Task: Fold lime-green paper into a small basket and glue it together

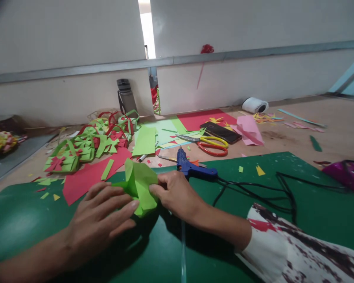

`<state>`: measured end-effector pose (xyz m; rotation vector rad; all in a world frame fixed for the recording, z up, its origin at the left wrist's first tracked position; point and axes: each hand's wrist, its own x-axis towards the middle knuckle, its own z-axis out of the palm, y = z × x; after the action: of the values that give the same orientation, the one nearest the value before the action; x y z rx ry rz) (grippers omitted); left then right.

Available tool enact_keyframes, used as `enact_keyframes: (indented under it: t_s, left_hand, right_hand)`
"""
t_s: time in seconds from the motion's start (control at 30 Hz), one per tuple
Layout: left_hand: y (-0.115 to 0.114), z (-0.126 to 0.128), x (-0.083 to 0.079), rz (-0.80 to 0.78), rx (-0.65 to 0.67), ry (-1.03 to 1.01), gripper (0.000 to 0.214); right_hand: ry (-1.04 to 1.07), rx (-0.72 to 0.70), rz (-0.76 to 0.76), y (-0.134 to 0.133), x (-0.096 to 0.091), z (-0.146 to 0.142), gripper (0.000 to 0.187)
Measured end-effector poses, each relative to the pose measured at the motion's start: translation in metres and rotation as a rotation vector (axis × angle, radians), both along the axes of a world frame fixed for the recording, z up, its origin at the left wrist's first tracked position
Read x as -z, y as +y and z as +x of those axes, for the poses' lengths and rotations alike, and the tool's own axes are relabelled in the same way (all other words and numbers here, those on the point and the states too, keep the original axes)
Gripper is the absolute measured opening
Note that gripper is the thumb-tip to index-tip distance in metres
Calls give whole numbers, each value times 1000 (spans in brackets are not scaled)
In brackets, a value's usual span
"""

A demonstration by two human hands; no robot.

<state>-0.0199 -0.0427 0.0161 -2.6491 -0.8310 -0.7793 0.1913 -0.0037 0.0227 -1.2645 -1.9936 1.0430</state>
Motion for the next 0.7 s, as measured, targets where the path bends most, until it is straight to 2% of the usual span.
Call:
enact_keyframes:
  t_s: [0.1,0.2,0.3,0.43,0.53,0.7]
  left_hand:
    - [-2,9,3,-44,38,1,34]
    - [1,12,9,-41,73,-90,29]
    - [3,12,12,-47,23,-155,13]
    - [4,12,12,-119,25,-209,12]
    - [3,14,8,-222,-6,-161,6]
    - [1,22,-1,-346,-107,17,22]
  right_hand:
    - [-6,12,-4,0,2,-2,27]
    - [14,10,-12,2,5,-3,26]
    - [39,15,-37,4,7,-2,25]
    - [40,28,-87,7,7,-2,22]
    - [54,34,-107,6,6,-3,21]
    - [98,21,-148,6,5,-5,21]
